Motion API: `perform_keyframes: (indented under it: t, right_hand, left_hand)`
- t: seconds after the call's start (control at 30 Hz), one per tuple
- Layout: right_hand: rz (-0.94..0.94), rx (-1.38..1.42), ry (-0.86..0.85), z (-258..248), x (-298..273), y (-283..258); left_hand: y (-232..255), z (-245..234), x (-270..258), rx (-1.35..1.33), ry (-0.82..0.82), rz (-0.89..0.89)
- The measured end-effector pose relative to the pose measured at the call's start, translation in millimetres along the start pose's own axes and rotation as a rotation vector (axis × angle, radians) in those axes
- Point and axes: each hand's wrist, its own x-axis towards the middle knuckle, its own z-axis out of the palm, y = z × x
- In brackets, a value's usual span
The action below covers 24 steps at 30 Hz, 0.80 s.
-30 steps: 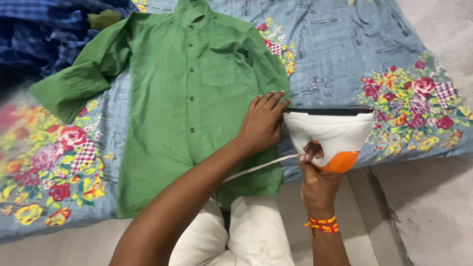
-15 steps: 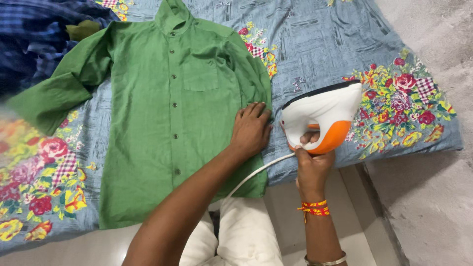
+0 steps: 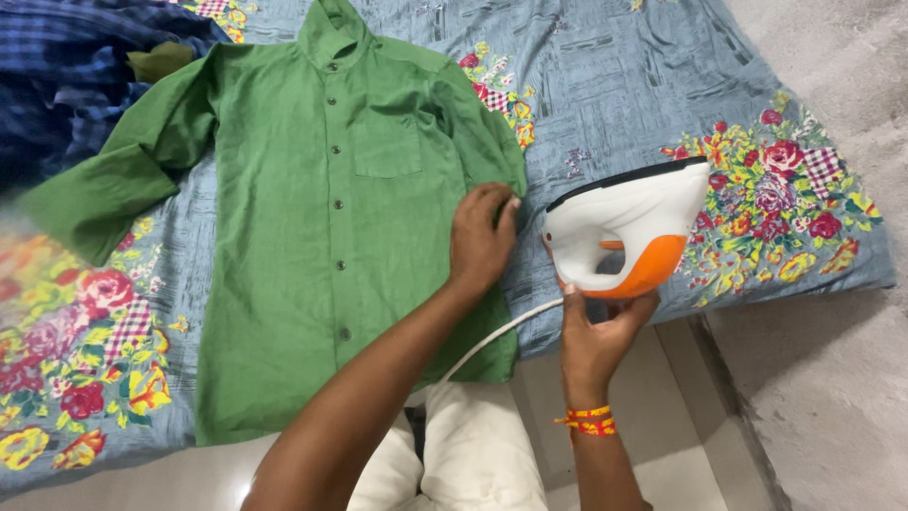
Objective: The person buttons a green shirt laid on a floral bedsheet, then uses an electric iron to press the front and back of the shirt. The person flips the shirt over to iron the other side and continues smoothing the fabric.
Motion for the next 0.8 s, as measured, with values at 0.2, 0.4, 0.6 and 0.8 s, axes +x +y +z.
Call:
perform_keyframes:
  t: [0.2,0.4,0.6,0.8]
  right_hand:
    - [0.016,-0.257,0.14,1,-35,7]
    - [0.064,0.105,-0.067,28,-65,-2]
    - [0.211,0.329,-0.378,81,-17,11]
    - [0.597,0.518,-0.335,147,38,25]
  left_hand:
    - [-18,1,7,-0.123,0.145,-0.287]
    - [-19,-11,8,-0.4,0.134,-0.532]
    - [-25,-35,14,-0.445,0.141,-0.457]
    - [-27,-65,12,-0.205,0.134,-0.208]
